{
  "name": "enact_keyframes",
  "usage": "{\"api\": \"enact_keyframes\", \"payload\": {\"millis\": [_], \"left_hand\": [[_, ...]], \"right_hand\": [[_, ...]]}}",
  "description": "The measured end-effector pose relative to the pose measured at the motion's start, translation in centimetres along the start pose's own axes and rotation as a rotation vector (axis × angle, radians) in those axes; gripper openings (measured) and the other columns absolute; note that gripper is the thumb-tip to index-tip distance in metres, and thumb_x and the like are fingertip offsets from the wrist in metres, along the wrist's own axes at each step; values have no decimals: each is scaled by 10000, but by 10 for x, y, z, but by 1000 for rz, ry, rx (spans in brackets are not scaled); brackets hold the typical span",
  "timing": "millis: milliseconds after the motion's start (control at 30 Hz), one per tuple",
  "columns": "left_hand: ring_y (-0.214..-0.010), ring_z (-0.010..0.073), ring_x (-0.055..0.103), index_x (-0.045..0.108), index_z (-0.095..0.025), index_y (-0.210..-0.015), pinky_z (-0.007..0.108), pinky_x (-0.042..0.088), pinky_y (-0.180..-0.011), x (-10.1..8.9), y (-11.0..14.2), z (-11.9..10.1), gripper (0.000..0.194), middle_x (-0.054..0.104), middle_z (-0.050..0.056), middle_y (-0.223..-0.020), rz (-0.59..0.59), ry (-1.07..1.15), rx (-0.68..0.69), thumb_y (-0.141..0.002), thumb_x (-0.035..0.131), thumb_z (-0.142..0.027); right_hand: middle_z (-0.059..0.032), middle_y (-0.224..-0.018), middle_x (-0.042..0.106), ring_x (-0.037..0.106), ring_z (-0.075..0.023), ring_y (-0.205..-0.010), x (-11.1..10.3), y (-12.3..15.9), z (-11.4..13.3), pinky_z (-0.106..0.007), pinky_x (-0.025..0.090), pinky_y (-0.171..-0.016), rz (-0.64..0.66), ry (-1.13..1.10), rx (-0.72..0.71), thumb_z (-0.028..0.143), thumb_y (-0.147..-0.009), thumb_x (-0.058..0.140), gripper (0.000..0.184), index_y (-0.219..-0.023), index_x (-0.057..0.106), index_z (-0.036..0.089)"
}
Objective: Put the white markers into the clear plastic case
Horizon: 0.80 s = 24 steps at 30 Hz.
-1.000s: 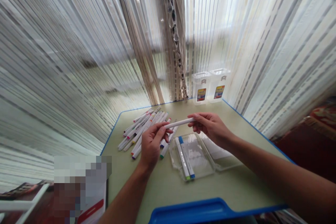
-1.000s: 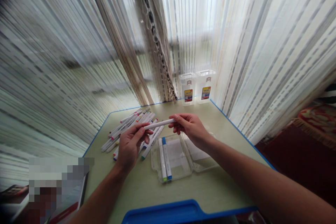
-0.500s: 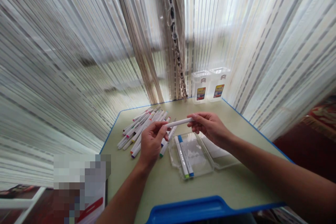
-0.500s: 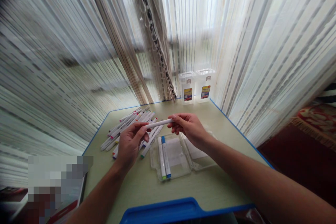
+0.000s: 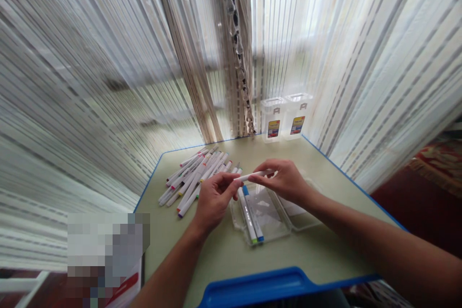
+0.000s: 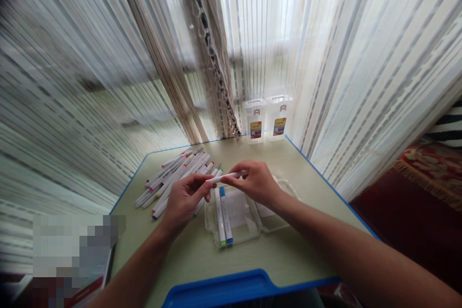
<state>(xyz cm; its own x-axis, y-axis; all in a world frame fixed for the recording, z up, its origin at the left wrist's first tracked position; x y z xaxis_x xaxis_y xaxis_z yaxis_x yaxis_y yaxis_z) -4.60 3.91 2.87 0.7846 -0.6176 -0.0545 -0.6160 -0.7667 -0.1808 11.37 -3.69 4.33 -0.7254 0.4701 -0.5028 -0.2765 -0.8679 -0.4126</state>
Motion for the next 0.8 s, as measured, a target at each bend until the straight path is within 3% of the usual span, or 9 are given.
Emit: {"api": "enact_keyframes", "payload": {"millis": [200, 433, 800], "left_hand": [[-540, 102, 580, 729, -122, -970, 211, 479, -533, 7, 3, 5, 274, 677, 31, -680, 92, -54, -15, -752, 734, -289], [-567, 121, 600, 732, -123, -1027, 243, 504, -602, 11, 5, 1, 294, 673, 34, -647, 158, -75, -12, -779, 706, -278], [-666, 148, 636, 716, -136, -1089, 262, 527, -635, 16, 10, 6, 373, 732, 87, -841, 224, 2, -67, -738, 743, -258]], "right_hand": [[-55, -666, 705, 610, -144, -584, 4, 4, 8, -243, 409, -566, 34, 123, -99, 498, -763, 708, 340, -732, 754, 163], [-52, -596, 671, 554, -132, -525, 5, 4, 5, -246, 342, -516, 61, 214, -41, 572, -734, 694, 425, -660, 734, 155], [-7, -461, 515, 417, -102, -476, 5, 3, 3, -258, 235, -494, 75, 381, 11, 646, -720, 644, 551, -472, 596, 155]]}}
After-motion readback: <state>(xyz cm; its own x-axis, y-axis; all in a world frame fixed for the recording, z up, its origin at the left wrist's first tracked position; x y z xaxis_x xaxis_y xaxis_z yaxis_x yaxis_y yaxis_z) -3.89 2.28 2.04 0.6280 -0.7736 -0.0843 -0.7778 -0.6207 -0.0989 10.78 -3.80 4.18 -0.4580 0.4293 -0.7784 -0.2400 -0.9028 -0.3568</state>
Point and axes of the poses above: each hand's wrist, its own y-axis away from the middle knuckle, its own x-axis out of the palm, z = x × y, the point moved 7 cm from there along -y, towards the middle knuckle
